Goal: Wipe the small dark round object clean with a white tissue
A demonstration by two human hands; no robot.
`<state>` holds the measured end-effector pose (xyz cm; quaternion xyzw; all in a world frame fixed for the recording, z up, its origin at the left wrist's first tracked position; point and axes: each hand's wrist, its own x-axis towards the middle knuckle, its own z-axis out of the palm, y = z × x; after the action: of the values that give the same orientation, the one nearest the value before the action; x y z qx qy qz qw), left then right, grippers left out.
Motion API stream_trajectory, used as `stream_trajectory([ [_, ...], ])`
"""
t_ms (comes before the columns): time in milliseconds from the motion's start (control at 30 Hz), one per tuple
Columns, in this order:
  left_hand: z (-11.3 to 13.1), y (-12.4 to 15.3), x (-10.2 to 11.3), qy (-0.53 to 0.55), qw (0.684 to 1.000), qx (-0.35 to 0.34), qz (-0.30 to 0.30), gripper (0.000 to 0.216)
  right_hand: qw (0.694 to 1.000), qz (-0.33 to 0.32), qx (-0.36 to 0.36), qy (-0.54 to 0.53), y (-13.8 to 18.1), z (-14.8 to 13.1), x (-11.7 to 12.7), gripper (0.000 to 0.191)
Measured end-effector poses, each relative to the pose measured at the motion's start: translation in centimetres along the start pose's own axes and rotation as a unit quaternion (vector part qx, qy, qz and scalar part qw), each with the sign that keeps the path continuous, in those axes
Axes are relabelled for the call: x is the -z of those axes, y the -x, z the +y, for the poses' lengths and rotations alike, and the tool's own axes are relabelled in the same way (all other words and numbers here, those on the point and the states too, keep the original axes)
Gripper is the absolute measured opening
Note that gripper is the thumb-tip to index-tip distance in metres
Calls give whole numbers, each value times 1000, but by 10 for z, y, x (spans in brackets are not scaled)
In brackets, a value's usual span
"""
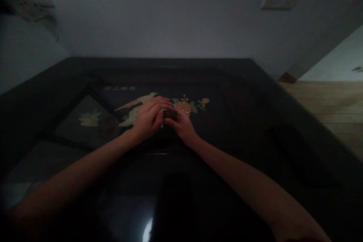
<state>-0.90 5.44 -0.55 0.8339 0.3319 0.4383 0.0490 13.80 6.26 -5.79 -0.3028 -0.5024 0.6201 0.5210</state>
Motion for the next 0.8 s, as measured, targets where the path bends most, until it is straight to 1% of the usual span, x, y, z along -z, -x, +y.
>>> stream_trajectory([
  [33, -1, 0, -1, 11, 1000, 6, 7, 27, 1000, 5, -5, -3, 0, 0, 0, 44],
  [67, -3, 0, -2, 34, 999, 29, 20, 29, 1000, 9, -11, -6, 0, 0, -1, 44],
  [133, -6, -2, -4, 111, 985, 121, 49, 33, 1000, 14, -21, -17, 1, -1, -1, 45],
  [200, -10, -5, -7, 207, 948, 236, 62, 37, 999, 10, -28, -27, 2, -1, -1, 48],
  [267, -12, -8, -9, 294, 894, 333, 55, 37, 999, 4, -28, -28, 2, -1, 0, 50],
  [300, -13, -9, -9, 326, 870, 367, 46, 36, 999, 2, -25, -25, 2, -1, 0, 50],
  [333, -13, -9, -10, 345, 854, 387, 37, 36, 1000, -1, -22, -20, 1, -1, 1, 49],
  [367, -12, -10, -9, 348, 850, 394, 33, 37, 1000, -3, -19, -15, 1, -1, 1, 48],
  [400, -10, -10, -8, 331, 861, 384, 35, 38, 1000, -5, -16, -12, 1, -1, 1, 47],
  [433, -7, -9, -7, 292, 887, 356, 41, 39, 1000, -9, -16, -8, 1, -1, 2, 47],
  [467, -3, -9, -6, 234, 921, 309, 50, 39, 1000, -12, -16, -5, 1, -2, 2, 46],
  [500, 0, -8, -4, 164, 953, 248, 52, 37, 1000, -14, -15, -2, 1, -2, 1, 46],
  [533, 3, -8, -2, 95, 978, 181, 41, 34, 1000, -14, -12, -1, 1, -3, 1, 45],
  [567, 5, -7, 0, 36, 992, 120, 20, 32, 1000, -13, -8, -1, 1, -3, 0, 44],
  [600, 6, -6, 1, -9, 998, 68, -2, 30, 1000, -11, -4, -3, 1, -3, 0, 43],
  [633, 6, -6, 2, -35, 999, 30, -22, 29, 1000, -9, 0, -6, 1, -3, -1, 43],
  [667, 5, -5, 3, -44, 998, 10, -31, 28, 1000, -5, 1, -10, 1, -3, -1, 43],
  [700, 4, -4, 2, -37, 999, 5, -28, 28, 1000, -1, -2, -15, 1, -3, -2, 43],
  [733, 2, -3, 2, -15, 1000, 18, -14, 29, 1000, 1, -7, -18, 1, -3, -2, 43],
  [767, 0, -3, 1, 21, 999, 47, 4, 30, 1000, 3, -13, -21, 1, -2, -2, 43],
  [800, -2, -3, -1, 70, 993, 90, 25, 32, 1000, 5, -18, -22, 1, -2, -2, 43],
])
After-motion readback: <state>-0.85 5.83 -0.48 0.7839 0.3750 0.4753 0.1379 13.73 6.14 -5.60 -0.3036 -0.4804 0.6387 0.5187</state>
